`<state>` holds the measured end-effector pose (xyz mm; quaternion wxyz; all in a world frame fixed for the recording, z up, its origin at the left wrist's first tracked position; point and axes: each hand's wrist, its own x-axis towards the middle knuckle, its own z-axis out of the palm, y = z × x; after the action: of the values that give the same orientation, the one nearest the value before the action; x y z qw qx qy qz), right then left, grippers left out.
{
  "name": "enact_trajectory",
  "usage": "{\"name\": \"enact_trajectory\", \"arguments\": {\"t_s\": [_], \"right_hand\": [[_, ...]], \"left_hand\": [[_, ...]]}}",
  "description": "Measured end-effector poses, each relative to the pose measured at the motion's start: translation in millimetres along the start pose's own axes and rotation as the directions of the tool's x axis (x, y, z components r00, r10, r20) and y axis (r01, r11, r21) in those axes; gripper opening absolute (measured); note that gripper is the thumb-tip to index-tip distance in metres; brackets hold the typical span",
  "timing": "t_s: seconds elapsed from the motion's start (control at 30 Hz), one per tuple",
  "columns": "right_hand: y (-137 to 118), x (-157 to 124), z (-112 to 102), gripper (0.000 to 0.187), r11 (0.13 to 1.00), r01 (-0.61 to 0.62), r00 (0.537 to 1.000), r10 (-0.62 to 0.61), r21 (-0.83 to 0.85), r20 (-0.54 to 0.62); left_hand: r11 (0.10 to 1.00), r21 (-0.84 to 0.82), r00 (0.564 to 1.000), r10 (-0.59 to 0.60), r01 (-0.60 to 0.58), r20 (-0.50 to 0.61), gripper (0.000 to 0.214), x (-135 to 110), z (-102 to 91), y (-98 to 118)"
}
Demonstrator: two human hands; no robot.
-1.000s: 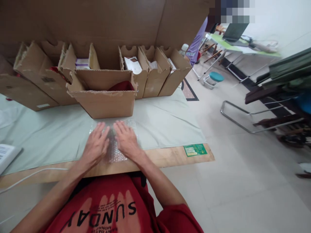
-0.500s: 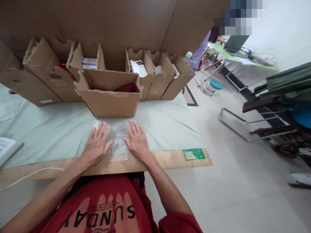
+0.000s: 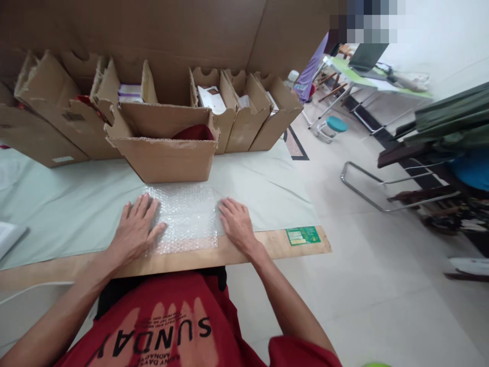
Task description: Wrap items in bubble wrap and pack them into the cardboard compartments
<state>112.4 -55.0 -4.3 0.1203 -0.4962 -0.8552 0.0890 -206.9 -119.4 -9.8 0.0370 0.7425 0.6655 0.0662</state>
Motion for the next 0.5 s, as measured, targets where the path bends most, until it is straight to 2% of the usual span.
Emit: {"name": "enact_trajectory", "arguments": {"t_s": [0.1,0.2,0.3,0.4,0.43,0.5], "right_hand": [[8,-29,-13,0.041,0.988,0.142,0.988,-0.145,0.064,0.049],[-4,-40,-11,0.046,0.954,0.292,0.948,-0.299,0.073,0.109],[-23,-33,3,0.031,0.919,0.379,0.925,-0.381,0.109,-0.009],[-36,-21,9,0.022,0.892,0.37,0.923,-0.321,0.259,-0.214],[-39,-18,8,0.021,0.879,0.335,0.933,-0.259,0.338,-0.251],[-41,-13,2,0.019,0.836,0.211,0.965,-0.096,0.507,-0.242]], "left_hand": [[0.978,-0.076,0.98,0.196,-0.194,0.022,0.065,-16,-2.7,3],[0.947,-0.113,0.951,0.307,-0.301,0.041,0.067,-26,0.0,6],[0.942,-0.118,0.945,0.323,-0.316,0.046,0.077,-29,1.9,4],[0.927,-0.17,0.936,0.348,-0.335,0.056,0.087,-31,-4.1,-3],[0.921,-0.202,0.935,0.35,-0.332,0.056,0.086,-32,-7.8,-6],[0.916,-0.285,0.952,0.305,-0.282,0.038,0.073,-34,-15.9,-12]]}}
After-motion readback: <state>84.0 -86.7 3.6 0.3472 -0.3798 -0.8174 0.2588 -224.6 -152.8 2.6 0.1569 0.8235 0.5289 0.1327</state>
